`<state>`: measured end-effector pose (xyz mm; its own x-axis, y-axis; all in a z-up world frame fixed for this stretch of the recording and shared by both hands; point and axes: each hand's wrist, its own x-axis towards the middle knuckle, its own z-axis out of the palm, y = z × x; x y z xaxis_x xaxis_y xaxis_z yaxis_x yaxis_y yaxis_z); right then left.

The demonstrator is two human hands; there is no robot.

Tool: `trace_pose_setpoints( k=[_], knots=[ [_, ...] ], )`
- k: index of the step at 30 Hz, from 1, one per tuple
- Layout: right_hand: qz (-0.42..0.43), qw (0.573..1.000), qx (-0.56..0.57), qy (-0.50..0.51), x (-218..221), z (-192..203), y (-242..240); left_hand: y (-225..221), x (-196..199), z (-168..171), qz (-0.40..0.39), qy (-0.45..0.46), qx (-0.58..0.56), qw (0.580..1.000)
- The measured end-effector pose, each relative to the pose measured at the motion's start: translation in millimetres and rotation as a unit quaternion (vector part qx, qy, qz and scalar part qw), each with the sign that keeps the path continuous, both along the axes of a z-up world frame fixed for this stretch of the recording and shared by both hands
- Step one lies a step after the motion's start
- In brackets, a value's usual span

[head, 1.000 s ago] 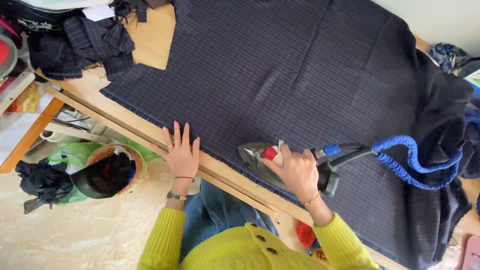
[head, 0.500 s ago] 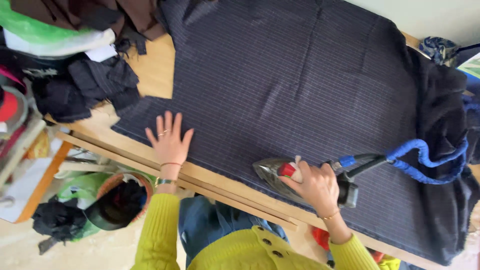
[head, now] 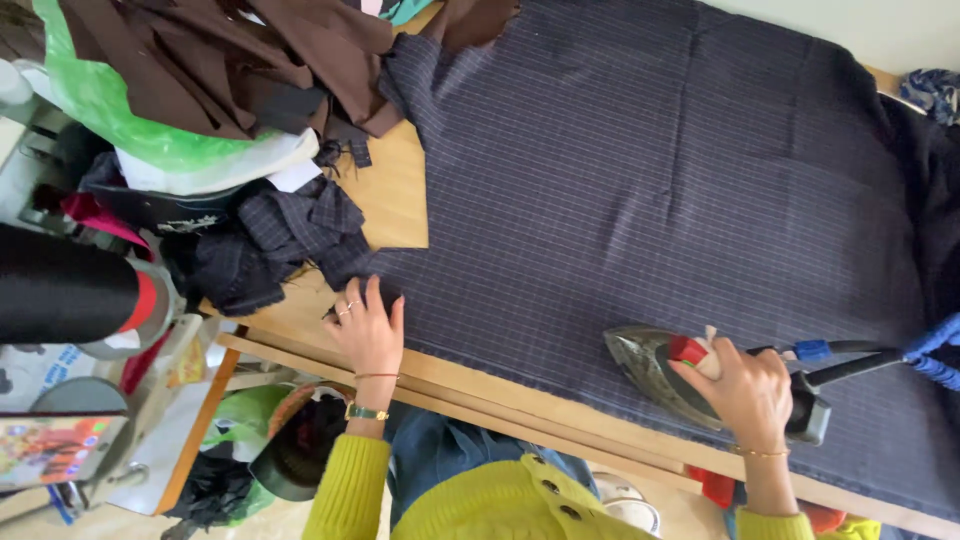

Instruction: Ironing a large piece of pinstriped fabric using an industrial steam iron on a workbench

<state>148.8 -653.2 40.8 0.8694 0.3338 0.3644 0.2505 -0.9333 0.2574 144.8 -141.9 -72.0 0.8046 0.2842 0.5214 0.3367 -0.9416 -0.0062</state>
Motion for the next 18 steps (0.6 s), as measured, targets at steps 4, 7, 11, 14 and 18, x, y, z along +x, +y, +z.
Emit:
trace_pose_setpoints(
  k=[4,7,11,14,18],
  knots=[
    [-0.017,1.000,0.012,0.018,-2,-13,-6,19,35,8,-0.086,0.052,-0.032,0.994],
    [-0.016,0.999,0.017,0.027,0,-12,-5,32,60,-8,-0.162,0.045,-0.036,0.985],
    [-0.012,0.999,0.024,0.031,2,-11,-2,45,74,-24,-0.177,0.037,-0.132,0.975],
    [-0.009,0.999,0.021,0.037,2,-12,-4,48,77,-19,-0.196,0.039,-0.157,0.967],
    [-0.031,0.999,0.012,0.042,1,-15,-7,48,89,-9,-0.235,0.057,-0.191,0.951]
  ],
)
